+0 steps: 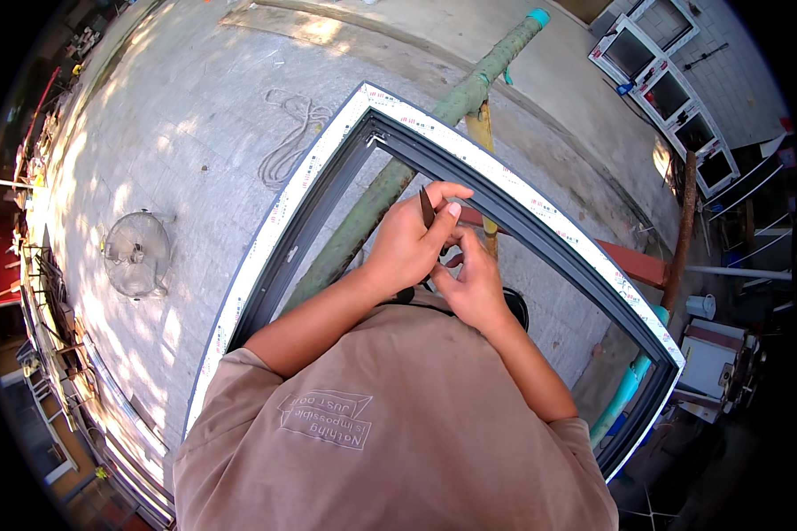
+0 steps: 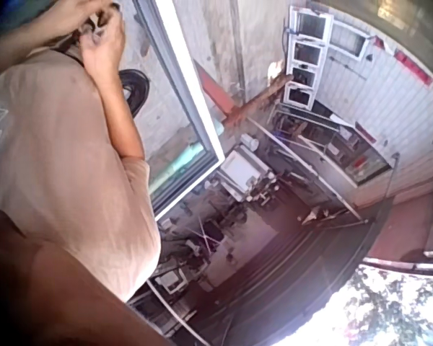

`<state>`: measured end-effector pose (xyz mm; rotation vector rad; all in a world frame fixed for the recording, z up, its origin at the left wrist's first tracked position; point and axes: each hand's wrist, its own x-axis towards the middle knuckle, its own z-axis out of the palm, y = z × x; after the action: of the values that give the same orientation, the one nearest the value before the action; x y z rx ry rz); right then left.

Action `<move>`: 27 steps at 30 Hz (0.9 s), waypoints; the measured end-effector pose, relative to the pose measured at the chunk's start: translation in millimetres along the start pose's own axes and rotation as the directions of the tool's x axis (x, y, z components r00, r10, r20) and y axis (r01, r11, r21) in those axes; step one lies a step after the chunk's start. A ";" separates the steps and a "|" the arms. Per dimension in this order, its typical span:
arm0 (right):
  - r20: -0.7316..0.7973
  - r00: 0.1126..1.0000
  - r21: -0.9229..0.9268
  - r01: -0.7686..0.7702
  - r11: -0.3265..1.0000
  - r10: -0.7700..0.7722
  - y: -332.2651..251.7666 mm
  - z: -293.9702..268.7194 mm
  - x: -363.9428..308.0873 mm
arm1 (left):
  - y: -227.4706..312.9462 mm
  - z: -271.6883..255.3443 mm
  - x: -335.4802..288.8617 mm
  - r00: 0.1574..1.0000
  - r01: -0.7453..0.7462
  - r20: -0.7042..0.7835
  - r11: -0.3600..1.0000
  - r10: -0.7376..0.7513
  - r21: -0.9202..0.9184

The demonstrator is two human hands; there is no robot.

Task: The person installs a rubber seal into a window frame by cutting lengths from a spool with shears and pressing the seal into the frame channel by hand.

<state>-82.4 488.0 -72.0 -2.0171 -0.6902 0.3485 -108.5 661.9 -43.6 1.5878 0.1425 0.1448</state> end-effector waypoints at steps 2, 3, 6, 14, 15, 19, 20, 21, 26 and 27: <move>0.026 0.998 -0.016 0.059 0.998 -0.058 -3.6 3.2 6.4 | -8.0 -8.7 -0.6 0.999 0.031 -0.010 0.999 -0.031 -0.025; 0.040 0.995 -0.023 0.089 0.996 -0.088 -4.5 5.5 8.9 | -9.0 -7.1 -1.9 1.000 0.011 -0.016 0.999 -0.012 -0.052; 0.123 0.983 0.175 -0.154 0.972 0.133 18.3 14.7 7.1 | 5.1 -8.7 -4.2 0.997 0.029 0.075 1.000 -0.029 -0.010; 0.233 0.950 0.462 -0.295 0.836 0.206 12.2 13.6 15.4 | 1.2 -31.3 -1.9 0.999 0.040 0.038 0.690 -0.019 -0.722; 0.234 0.954 0.482 -0.280 0.830 0.186 12.3 14.8 15.1 | -0.5 -30.9 -1.4 0.998 0.060 0.055 0.613 -0.026 -0.788; 0.207 0.974 0.568 -0.200 0.798 0.097 12.7 22.8 14.6 | -12.3 -34.6 0.4 0.993 0.108 0.116 0.415 -0.006 -0.903; 0.208 0.973 0.552 -0.197 0.810 0.095 11.1 19.2 13.6 | -12.6 -35.9 0.3 0.993 0.107 0.119 0.420 0.003 -0.901; 0.209 0.973 0.536 -0.194 0.821 0.094 8.9 16.5 13.0 | -12.6 -36.5 0.6 0.992 0.106 0.122 0.426 0.011 -0.899; 0.056 0.992 0.609 -0.125 0.783 0.115 -0.5 7.6 20.2 | -8.4 -23.8 -13.3 0.991 0.135 0.095 0.705 -0.096 -0.696; 0.038 0.993 0.592 -0.116 0.798 0.116 -0.5 4.9 22.2 | -10.8 -23.9 -19.0 0.988 0.151 0.107 0.765 -0.108 -0.626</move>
<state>-67.3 504.8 -73.4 -1.4529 -0.3848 0.5615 -131.6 682.3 -53.9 0.8942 0.1336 0.0232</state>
